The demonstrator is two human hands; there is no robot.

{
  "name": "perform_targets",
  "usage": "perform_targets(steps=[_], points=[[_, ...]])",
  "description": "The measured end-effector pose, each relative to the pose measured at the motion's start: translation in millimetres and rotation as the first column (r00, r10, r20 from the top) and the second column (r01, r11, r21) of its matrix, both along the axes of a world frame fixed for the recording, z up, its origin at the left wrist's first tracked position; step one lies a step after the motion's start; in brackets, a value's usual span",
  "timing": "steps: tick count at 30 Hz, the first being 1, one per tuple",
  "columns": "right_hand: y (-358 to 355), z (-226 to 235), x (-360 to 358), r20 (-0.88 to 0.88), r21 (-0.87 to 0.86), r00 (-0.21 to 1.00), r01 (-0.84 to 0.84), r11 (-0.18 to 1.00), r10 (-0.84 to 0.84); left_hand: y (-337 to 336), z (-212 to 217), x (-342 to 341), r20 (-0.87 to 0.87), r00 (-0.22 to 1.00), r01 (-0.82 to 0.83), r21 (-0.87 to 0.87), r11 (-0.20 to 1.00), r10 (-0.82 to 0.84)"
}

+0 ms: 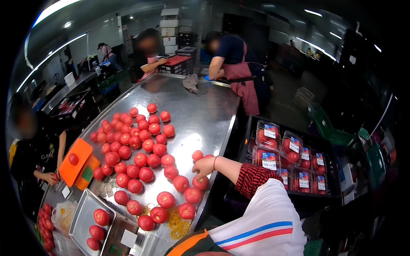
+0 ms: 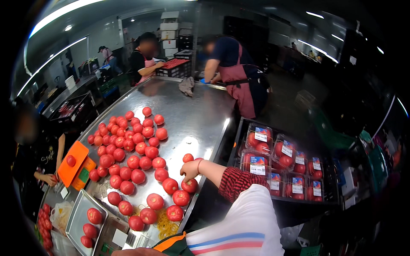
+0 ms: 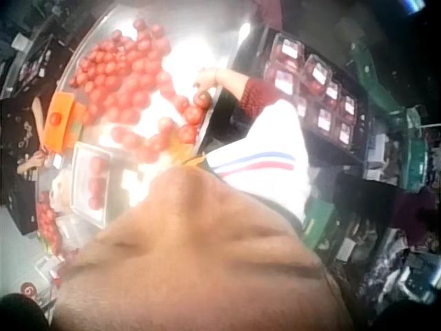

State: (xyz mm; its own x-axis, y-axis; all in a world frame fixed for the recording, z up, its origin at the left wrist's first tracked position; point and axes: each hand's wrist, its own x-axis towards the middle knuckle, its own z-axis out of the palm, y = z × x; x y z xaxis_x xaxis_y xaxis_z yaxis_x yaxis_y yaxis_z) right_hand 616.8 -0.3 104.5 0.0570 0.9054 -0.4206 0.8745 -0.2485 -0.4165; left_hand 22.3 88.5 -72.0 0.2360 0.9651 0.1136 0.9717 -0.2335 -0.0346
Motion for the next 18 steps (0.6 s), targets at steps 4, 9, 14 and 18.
perform_targets(steps=[4,9,14,18], points=[[-1,8,-5,0.018,-0.005,1.0,0.006,1.0,-0.006,6,-27,-21,0.004,1.0,0.011,0.11,0.994,-0.011],[-3,8,-4,0.025,-0.025,1.0,0.018,1.0,-0.017,12,-26,-13,0.031,0.999,0.02,0.144,0.989,-0.025],[-3,7,4,0.038,-0.023,0.999,0.003,1.0,-0.002,17,-25,-3,0.051,0.998,0.037,0.194,0.98,-0.048],[6,6,4,0.045,0.041,0.998,-0.046,0.998,0.045,15,-26,-13,0.082,0.995,0.027,0.31,0.95,-0.055]])
